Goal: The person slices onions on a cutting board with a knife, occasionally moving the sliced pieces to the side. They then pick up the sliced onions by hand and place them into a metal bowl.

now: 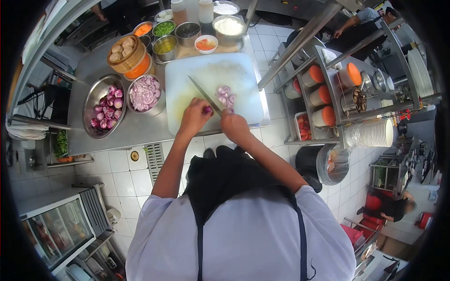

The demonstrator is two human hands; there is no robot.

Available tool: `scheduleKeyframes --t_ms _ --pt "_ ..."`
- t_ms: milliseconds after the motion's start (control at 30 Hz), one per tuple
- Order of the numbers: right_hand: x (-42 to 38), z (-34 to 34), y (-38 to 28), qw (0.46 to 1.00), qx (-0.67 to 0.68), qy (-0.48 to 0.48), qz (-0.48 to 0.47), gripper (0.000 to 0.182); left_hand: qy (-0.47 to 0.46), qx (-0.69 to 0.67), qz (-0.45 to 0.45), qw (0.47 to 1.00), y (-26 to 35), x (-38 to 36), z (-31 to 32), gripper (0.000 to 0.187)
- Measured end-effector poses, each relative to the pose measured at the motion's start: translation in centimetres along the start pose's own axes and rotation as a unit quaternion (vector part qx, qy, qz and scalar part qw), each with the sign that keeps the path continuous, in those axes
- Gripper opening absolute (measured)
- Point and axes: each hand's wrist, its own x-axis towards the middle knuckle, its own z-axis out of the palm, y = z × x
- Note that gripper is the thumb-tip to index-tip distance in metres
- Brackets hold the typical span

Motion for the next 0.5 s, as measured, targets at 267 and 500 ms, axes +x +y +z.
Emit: scheduleKeyframes --t_ms 267,500 --pt "-0.5 -3.2 -2.2 0.995 -0.070 -0.071 0.018 0.014 0.009 0.023 0.076 0.997 0.3 -1.2 1.1 0.022" --pt "0.6 -0.9 -1.7 0.998 -0.053 -0.040 0.010 0.014 0.010 0.017 0.079 0.997 0.3 -1.0 0.9 0.017"
